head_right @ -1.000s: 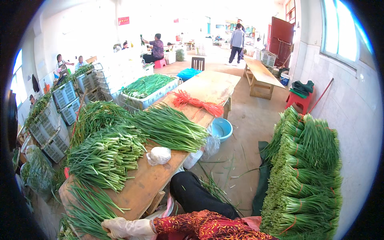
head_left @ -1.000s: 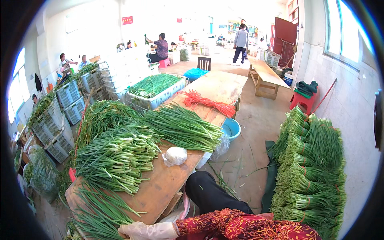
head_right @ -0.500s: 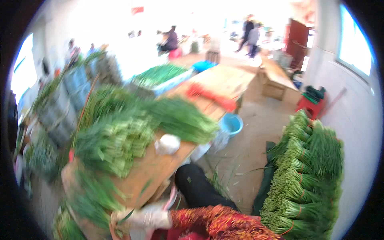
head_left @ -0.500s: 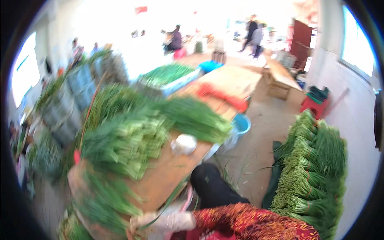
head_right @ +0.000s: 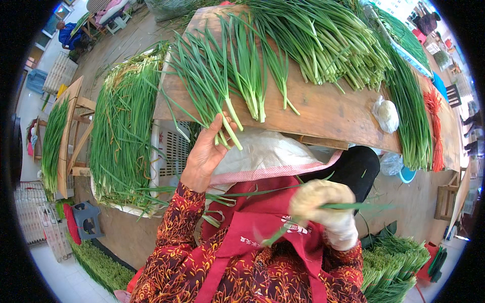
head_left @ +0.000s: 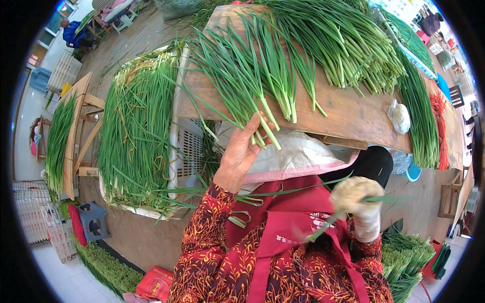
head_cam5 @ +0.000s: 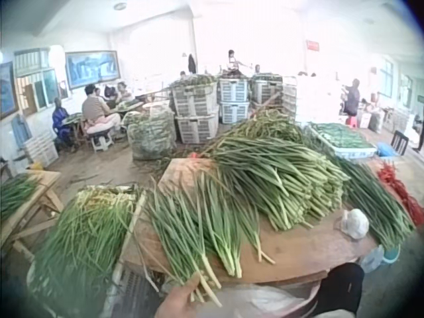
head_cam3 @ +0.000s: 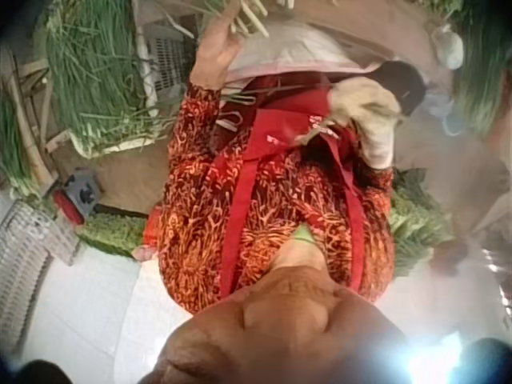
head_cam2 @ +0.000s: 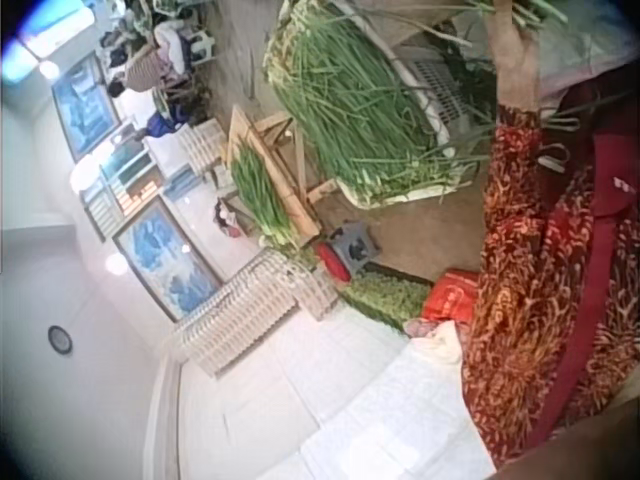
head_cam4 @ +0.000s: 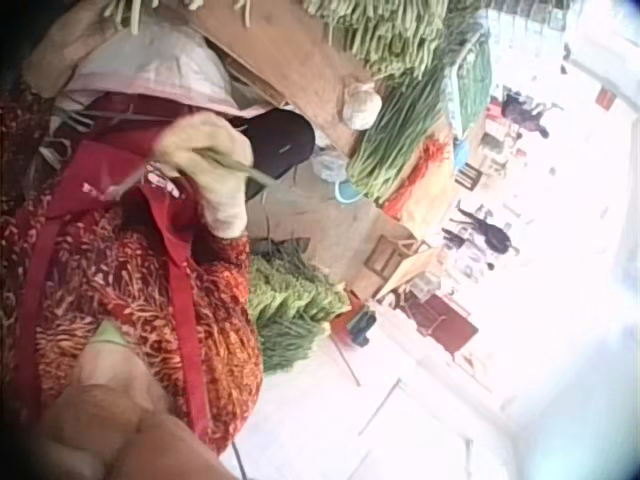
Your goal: The person sorts chives by stripping damaged leaves from individual stalks by hand and arranging them into bunches on a wooden table.
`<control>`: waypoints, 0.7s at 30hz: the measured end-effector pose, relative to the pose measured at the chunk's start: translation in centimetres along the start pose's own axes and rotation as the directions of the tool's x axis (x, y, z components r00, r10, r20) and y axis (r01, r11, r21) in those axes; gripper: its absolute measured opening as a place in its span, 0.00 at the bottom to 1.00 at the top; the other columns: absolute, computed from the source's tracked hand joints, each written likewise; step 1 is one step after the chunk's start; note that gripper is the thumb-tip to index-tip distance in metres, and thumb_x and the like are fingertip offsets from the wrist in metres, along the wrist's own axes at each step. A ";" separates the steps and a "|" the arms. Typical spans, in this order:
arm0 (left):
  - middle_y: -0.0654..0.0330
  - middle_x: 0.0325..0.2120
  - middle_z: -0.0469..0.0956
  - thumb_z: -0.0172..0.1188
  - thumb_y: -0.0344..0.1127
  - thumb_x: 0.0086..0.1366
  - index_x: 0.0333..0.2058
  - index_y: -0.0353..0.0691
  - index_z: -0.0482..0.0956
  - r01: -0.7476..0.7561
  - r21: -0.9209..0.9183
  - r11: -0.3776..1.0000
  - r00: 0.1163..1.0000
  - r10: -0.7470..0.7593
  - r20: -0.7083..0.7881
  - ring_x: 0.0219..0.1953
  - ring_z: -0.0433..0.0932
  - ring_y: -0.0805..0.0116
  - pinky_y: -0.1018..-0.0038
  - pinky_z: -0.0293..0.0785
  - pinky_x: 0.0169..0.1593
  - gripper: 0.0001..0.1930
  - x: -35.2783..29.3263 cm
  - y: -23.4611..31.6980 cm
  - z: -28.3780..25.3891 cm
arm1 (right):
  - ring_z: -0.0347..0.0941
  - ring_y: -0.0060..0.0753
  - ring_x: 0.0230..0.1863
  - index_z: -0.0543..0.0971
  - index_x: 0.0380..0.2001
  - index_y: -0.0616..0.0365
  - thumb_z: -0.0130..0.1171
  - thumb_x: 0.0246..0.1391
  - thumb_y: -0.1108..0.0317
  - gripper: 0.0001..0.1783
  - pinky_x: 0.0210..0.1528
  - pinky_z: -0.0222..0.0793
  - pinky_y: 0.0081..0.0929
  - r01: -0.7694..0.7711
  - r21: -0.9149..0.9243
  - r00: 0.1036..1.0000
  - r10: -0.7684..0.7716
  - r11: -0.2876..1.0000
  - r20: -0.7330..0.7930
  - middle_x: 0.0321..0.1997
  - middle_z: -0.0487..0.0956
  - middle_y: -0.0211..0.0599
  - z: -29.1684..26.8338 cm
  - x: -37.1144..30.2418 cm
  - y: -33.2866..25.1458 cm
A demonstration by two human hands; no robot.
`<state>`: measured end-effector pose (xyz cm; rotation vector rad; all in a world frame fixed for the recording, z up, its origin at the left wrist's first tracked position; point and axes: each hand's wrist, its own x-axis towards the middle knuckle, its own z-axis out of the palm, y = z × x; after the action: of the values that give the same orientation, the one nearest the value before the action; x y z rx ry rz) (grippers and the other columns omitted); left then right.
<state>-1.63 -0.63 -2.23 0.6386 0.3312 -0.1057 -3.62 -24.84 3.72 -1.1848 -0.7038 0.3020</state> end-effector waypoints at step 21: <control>0.68 0.21 0.65 0.46 0.39 0.58 0.37 0.38 0.66 0.071 -0.106 0.992 0.995 -0.063 0.074 0.14 0.56 0.82 0.84 0.55 0.19 0.12 -0.4 1.0 0.0 | 0.71 0.37 0.34 0.72 0.36 0.58 0.49 0.46 0.53 0.20 0.38 0.63 0.25 -0.659 -0.535 0.733 0.612 0.529 -0.297 0.31 0.74 0.47 1.6 11.1 5.5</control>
<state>-1.83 0.19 -1.54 0.5147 0.2885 -0.1728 4.45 -15.31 2.75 -2.0831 -0.2503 0.6782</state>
